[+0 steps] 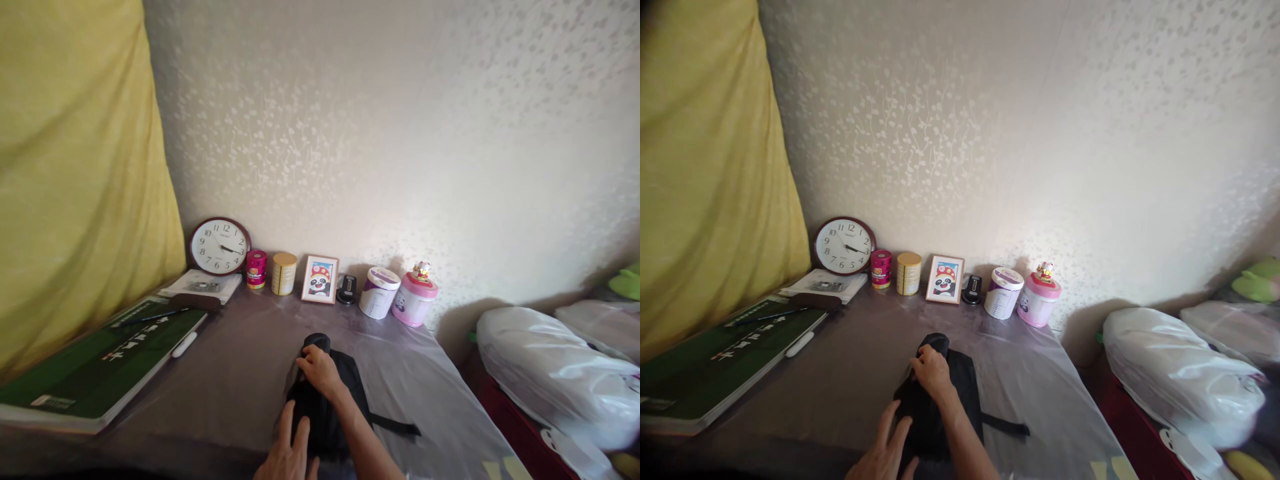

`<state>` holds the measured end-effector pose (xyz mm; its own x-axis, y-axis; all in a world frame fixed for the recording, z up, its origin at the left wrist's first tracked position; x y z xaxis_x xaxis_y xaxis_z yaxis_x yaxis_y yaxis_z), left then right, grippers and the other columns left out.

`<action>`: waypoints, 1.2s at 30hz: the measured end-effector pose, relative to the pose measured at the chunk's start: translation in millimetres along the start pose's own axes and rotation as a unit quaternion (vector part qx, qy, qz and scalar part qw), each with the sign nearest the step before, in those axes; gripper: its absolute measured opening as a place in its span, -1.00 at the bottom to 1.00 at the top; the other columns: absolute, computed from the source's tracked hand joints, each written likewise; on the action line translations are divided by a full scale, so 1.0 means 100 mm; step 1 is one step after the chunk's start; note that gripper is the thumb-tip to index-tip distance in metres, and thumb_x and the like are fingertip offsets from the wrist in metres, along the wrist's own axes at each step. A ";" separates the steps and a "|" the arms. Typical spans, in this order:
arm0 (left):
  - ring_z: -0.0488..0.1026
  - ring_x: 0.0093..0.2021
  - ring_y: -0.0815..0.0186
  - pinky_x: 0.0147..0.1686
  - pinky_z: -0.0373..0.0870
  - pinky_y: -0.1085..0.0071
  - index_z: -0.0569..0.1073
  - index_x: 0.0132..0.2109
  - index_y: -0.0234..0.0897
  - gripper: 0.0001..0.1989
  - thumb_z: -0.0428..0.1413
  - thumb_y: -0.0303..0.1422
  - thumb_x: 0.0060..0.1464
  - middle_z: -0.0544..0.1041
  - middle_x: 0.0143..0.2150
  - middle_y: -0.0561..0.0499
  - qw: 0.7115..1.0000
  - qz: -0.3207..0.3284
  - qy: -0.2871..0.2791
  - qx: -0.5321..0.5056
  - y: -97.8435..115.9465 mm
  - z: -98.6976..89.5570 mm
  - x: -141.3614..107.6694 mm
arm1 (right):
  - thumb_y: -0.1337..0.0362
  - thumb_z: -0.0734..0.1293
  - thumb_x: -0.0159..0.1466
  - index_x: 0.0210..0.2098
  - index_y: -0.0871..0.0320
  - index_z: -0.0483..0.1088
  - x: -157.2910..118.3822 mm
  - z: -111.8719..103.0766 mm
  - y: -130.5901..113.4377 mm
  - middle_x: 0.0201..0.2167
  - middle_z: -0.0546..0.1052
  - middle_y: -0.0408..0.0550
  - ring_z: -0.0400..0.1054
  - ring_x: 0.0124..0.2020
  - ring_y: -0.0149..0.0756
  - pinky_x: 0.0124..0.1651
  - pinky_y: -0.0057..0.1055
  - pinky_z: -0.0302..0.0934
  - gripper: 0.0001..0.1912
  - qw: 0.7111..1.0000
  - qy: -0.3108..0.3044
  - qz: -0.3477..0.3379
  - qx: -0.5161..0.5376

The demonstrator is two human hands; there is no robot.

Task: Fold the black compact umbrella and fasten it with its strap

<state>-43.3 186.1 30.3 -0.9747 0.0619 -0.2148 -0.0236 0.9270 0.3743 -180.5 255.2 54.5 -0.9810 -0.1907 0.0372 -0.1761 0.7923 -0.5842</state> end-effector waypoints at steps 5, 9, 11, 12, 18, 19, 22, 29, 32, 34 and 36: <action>0.46 -0.15 0.13 -0.24 0.44 0.20 -0.16 0.25 0.03 -0.17 0.02 -0.56 -0.11 -0.30 0.34 -0.08 0.997 0.058 -0.029 0.038 0.16 0.00 0.09 | 0.33 0.16 0.17 -0.29 0.17 0.41 -0.04 0.03 -0.04 -0.55 0.55 -0.16 0.43 -0.44 -0.40 -0.37 -0.56 0.15 -0.79 0.996 -0.044 -0.059 0.041; 0.50 -0.24 0.18 -0.29 0.47 0.20 -0.20 0.24 0.02 -0.21 -0.15 -0.67 -0.07 -0.27 0.33 -0.10 0.997 0.032 -0.031 0.056 0.15 0.10 0.20 | 0.34 0.18 0.19 -0.27 0.11 0.44 -0.22 -0.02 -0.09 -0.47 0.56 -0.19 0.41 -0.42 -0.43 -0.34 -0.55 0.18 -0.78 0.989 -0.052 -0.122 0.069; 0.51 -0.25 0.20 -0.30 0.47 0.24 -0.14 0.24 0.01 -0.25 -0.23 -0.68 -0.05 -0.21 0.33 -0.08 0.997 0.027 -0.033 0.060 0.13 0.16 0.23 | 0.30 0.19 0.22 -0.27 0.07 0.45 -0.35 -0.06 -0.11 -0.39 0.56 -0.19 0.39 -0.32 -0.42 -0.24 -0.53 0.19 -0.79 0.979 -0.039 -0.183 0.083; 0.51 -0.25 0.21 -0.29 0.47 0.26 -0.11 0.24 0.01 -0.26 -0.24 -0.69 -0.04 -0.17 0.33 -0.06 0.997 0.028 -0.037 0.061 0.12 0.19 0.25 | 0.28 0.19 0.24 -0.28 0.07 0.46 -0.41 -0.08 -0.11 -0.36 0.55 -0.18 0.38 -0.26 -0.40 -0.18 -0.51 0.19 -0.79 0.973 -0.027 -0.214 0.086; 0.51 -0.29 0.24 -0.32 0.47 0.29 -0.24 0.24 -0.04 -0.22 -0.25 -0.71 -0.08 -0.29 0.32 -0.04 0.996 0.001 -0.015 0.093 0.11 0.30 0.31 | 0.29 0.12 0.30 -0.24 0.12 0.44 -0.42 -0.12 0.05 -0.26 0.54 -0.09 0.29 -0.04 -0.34 0.08 -0.34 0.08 -0.74 0.946 0.032 -0.319 0.053; 0.52 -0.30 0.25 -0.33 0.47 0.31 -0.26 0.24 -0.05 -0.21 -0.25 -0.71 -0.09 -0.31 0.32 -0.03 0.996 -0.003 -0.013 0.092 0.11 0.31 0.32 | 0.29 0.12 0.30 -0.22 0.13 0.44 -0.36 -0.11 0.10 -0.22 0.53 -0.07 0.28 -0.02 -0.33 0.11 -0.30 0.05 -0.74 0.946 0.041 -0.320 0.042; 0.52 -0.28 0.26 -0.32 0.46 0.35 -0.28 0.23 -0.03 -0.20 -0.22 -0.71 -0.10 -0.30 0.32 -0.07 0.997 -0.019 -0.030 0.068 0.11 0.30 0.32 | 0.28 0.12 0.30 -0.18 0.11 0.43 -0.16 -0.06 0.20 -0.15 0.51 -0.06 0.23 0.04 -0.28 0.16 -0.19 -0.04 -0.74 0.950 0.060 -0.307 0.007; 0.50 -0.18 0.19 -0.22 0.42 0.27 -0.29 0.23 -0.01 -0.17 -0.21 -0.73 -0.11 -0.27 0.32 -0.17 0.996 -0.049 -0.080 0.002 0.12 0.19 0.28 | 0.29 0.10 0.31 -0.23 0.07 0.46 0.26 0.01 0.30 -0.16 0.52 -0.10 0.19 0.08 -0.29 0.17 -0.20 -0.08 -0.70 0.961 0.063 -0.267 -0.048; 0.50 -0.19 0.19 -0.22 0.42 0.26 -0.30 0.24 -0.05 -0.15 -0.21 -0.74 -0.14 -0.29 0.32 -0.19 0.995 -0.044 -0.084 -0.003 0.13 0.16 0.27 | 0.31 0.09 0.31 -0.23 0.10 0.46 0.42 0.03 0.30 -0.13 0.51 -0.09 0.22 0.05 -0.34 0.15 -0.31 -0.04 -0.69 0.969 0.043 -0.238 -0.044; 0.50 -0.19 0.17 -0.21 0.42 0.23 -0.30 0.25 -0.09 -0.14 -0.20 -0.75 -0.16 -0.31 0.31 -0.21 0.996 -0.041 -0.081 0.001 0.13 0.16 0.26 | 0.30 0.09 0.30 -0.20 0.10 0.45 0.51 0.01 0.32 -0.11 0.49 -0.09 0.26 0.02 -0.38 0.13 -0.39 -0.02 -0.70 0.981 0.042 -0.185 -0.037; 0.50 -0.19 0.16 -0.21 0.42 0.21 -0.31 0.25 -0.10 -0.14 -0.19 -0.74 -0.16 -0.31 0.31 -0.21 0.997 -0.038 -0.074 0.002 0.14 0.15 0.24 | 0.28 0.09 0.30 -0.15 0.12 0.42 0.56 -0.05 0.38 -0.11 0.49 -0.05 0.30 -0.02 -0.37 0.08 -0.42 0.03 -0.69 0.990 0.063 -0.118 -0.034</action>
<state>-64.1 205.7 16.7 -0.9268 0.0453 -0.3727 -0.0945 0.9325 0.3485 -242.8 278.1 38.5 -0.9139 -0.3038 0.2694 -0.4018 0.7725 -0.4917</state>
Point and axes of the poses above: each hand's wrist, its own x-axis towards the middle knuckle, its own z-axis out of the palm, y = z × x, the point moved 4 cm from there along x, towards the middle knuckle
